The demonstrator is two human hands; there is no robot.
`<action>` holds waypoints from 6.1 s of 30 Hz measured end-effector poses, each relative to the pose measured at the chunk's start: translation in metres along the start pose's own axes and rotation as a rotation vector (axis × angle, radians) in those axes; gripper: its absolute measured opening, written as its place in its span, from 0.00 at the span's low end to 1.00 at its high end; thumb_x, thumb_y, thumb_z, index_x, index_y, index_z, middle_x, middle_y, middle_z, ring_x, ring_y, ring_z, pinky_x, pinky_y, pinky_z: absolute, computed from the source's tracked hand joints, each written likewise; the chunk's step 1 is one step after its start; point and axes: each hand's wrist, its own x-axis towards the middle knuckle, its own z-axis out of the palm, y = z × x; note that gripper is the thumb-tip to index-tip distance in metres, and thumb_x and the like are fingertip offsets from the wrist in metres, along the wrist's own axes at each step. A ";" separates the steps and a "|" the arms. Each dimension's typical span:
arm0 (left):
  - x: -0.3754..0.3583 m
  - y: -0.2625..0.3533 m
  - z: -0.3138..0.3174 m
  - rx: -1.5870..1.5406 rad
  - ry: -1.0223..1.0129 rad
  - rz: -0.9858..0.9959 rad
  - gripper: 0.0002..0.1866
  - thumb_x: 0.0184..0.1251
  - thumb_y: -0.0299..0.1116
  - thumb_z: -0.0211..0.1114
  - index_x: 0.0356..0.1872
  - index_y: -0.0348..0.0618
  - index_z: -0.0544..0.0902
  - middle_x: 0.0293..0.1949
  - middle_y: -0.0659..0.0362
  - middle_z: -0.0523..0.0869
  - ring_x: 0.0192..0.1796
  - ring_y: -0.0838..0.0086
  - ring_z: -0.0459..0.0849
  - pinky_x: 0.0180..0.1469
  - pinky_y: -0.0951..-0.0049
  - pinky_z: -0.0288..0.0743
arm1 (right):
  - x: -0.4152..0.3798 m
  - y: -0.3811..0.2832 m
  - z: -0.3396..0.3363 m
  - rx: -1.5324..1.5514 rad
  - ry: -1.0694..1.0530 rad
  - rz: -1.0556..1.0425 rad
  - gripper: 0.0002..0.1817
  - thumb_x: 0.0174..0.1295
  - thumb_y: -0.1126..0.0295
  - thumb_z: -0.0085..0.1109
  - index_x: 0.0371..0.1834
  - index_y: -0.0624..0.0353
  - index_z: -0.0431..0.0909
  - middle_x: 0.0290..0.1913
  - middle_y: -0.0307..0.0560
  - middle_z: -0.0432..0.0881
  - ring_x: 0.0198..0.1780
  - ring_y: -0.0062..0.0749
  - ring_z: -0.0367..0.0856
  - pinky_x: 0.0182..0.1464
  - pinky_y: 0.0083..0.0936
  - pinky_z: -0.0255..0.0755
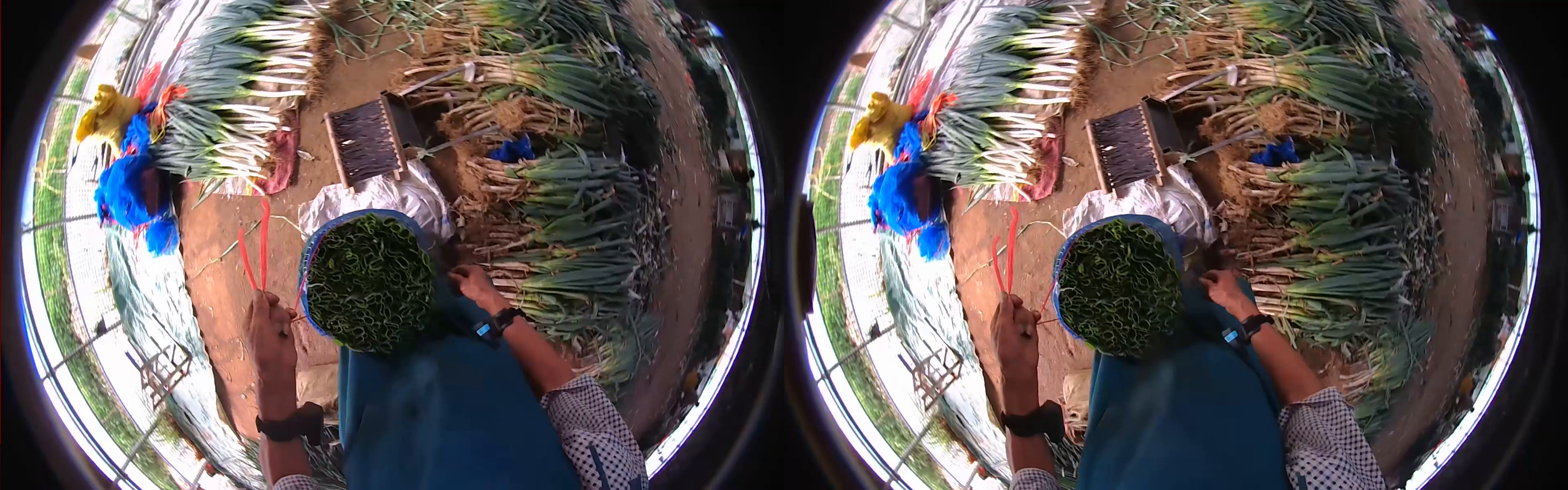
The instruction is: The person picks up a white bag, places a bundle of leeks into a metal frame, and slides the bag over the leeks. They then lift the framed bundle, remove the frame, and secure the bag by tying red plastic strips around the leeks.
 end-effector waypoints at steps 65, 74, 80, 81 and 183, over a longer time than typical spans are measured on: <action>-0.093 0.019 -0.015 0.416 -0.209 -0.167 0.18 0.76 0.41 0.52 0.26 0.40 0.76 0.15 0.70 0.66 0.16 0.89 0.57 0.20 0.82 0.49 | 0.047 -0.123 0.022 -0.472 -0.070 -0.335 0.08 0.48 0.72 0.58 0.27 0.68 0.79 0.29 0.66 0.80 0.35 0.62 0.81 0.39 0.49 0.75; -0.101 -0.004 -0.014 0.339 -0.142 -0.204 0.18 0.76 0.42 0.51 0.27 0.43 0.76 0.19 0.66 0.73 0.20 0.88 0.61 0.24 0.83 0.52 | 0.020 -0.111 0.020 0.604 -0.312 0.183 0.08 0.55 0.68 0.61 0.31 0.62 0.77 0.17 0.35 0.67 0.14 0.20 0.60 0.14 0.28 0.58; -0.101 0.036 -0.008 0.175 -0.028 -0.200 0.18 0.76 0.43 0.52 0.28 0.43 0.76 0.21 0.61 0.78 0.20 0.87 0.61 0.26 0.84 0.53 | -0.004 -0.135 0.025 0.488 -0.256 -0.059 0.06 0.59 0.72 0.59 0.25 0.57 0.76 0.18 0.35 0.69 0.18 0.20 0.64 0.19 0.27 0.61; -0.107 0.045 -0.018 0.157 -0.073 -0.175 0.18 0.77 0.41 0.51 0.28 0.42 0.75 0.22 0.60 0.79 0.19 0.86 0.61 0.25 0.84 0.54 | -0.003 -0.140 0.021 0.367 -0.270 -0.138 0.06 0.60 0.72 0.58 0.26 0.58 0.76 0.19 0.36 0.71 0.19 0.20 0.66 0.20 0.27 0.62; 0.112 -0.001 0.055 1.732 -2.168 1.190 0.16 0.52 0.13 0.57 0.44 0.32 0.78 0.23 0.59 0.81 0.30 0.72 0.79 0.42 0.73 0.74 | -0.089 -0.128 0.295 0.854 1.132 0.328 0.17 0.53 0.70 0.60 0.46 0.63 0.72 0.41 0.61 0.77 0.41 0.60 0.80 0.42 0.49 0.75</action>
